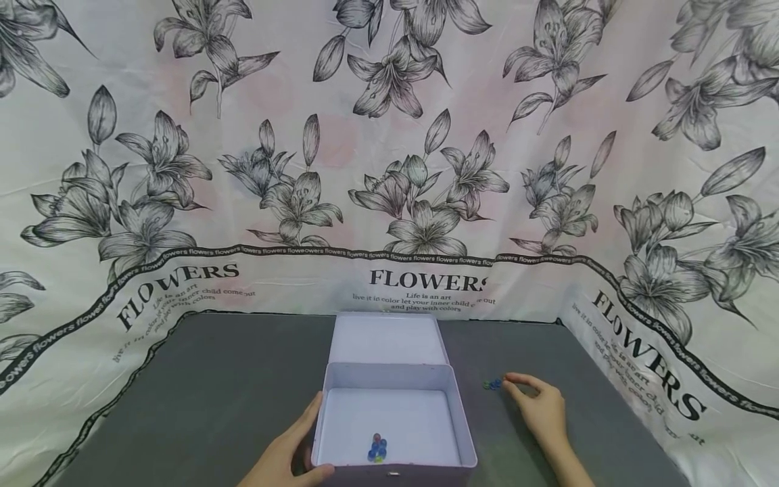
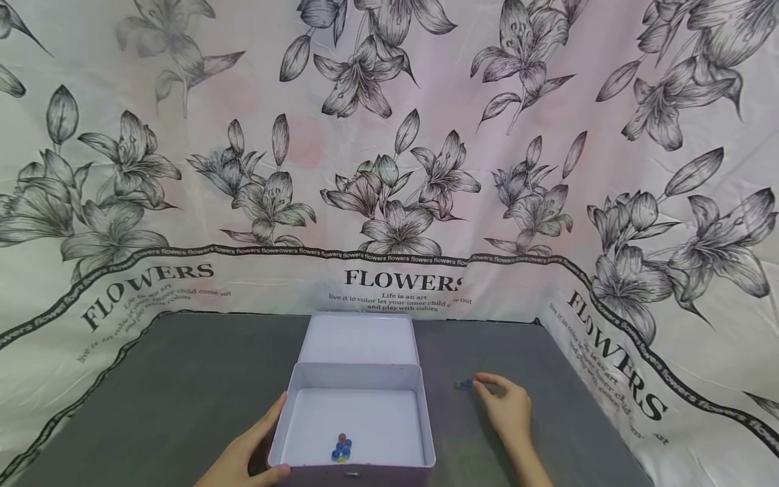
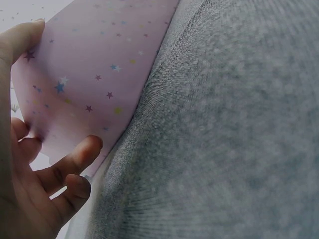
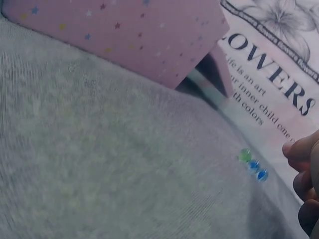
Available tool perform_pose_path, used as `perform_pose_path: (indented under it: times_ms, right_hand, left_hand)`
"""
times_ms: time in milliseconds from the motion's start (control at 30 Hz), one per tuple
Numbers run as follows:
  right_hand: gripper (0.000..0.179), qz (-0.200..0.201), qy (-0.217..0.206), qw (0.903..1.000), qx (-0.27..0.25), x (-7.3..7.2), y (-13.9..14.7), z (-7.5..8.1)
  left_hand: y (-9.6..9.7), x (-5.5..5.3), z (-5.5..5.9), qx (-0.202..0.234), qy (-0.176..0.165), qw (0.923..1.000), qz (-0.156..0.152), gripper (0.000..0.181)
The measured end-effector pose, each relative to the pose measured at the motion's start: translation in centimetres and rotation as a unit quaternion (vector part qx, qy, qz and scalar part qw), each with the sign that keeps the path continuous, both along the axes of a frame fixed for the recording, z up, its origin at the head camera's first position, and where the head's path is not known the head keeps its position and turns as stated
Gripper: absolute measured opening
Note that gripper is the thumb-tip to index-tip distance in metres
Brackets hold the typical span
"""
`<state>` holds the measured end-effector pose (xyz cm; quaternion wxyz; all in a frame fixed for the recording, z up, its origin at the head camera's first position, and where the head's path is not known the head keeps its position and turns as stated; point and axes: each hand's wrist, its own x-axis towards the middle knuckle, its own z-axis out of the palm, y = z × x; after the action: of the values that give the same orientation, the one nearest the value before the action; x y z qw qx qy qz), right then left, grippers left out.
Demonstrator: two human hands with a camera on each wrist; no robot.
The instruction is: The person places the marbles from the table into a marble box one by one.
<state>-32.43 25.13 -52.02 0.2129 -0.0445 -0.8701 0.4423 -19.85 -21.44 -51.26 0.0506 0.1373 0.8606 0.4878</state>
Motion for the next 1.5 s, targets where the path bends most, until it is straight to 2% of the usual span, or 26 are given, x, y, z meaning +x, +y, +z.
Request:
perform_pose_path:
  times_ms: [200, 400, 567, 900, 1133, 1500]
  right_hand:
    - [0.02, 0.003, -0.019, 0.9984, -0.053, 0.8, -0.4, 2.1]
    - [0.024, 0.032, 0.009, 0.9968, -0.072, 1.2, -1.0, 4.3]
    - [0.025, 0.059, 0.024, 0.9953, -0.072, 1.8, -1.8, 5.4]
    - [0.016, 0.108, 0.041, 0.9894, -0.087, 2.5, -4.6, 5.9]
    - [0.016, 0.146, 0.051, 0.983, -0.099, 2.1, -7.0, 5.8]
    - [0.011, 0.189, 0.026, 0.9754, -0.112, 2.2, -11.6, 6.6]
  left_hand:
    - [0.0, 0.1, -0.3, -0.009, -0.006, 0.9999, -0.002, 0.1]
    - [0.1, 0.0, -0.2, -0.014, -0.01, 0.9998, 0.008, 0.102]
    - [0.2, 0.0, -0.1, -0.012, -0.005, 0.9999, 0.01, 0.103]
    - [0.3, 0.0, 0.5, -0.004, -0.006, 1.0, 0.001, 0.103]
    - [0.1, -0.1, 0.4, -0.002, -0.013, 0.9999, -0.007, 0.102]
    - [0.0, -0.2, 0.1, -0.002, -0.013, 0.9999, -0.01, 0.102]
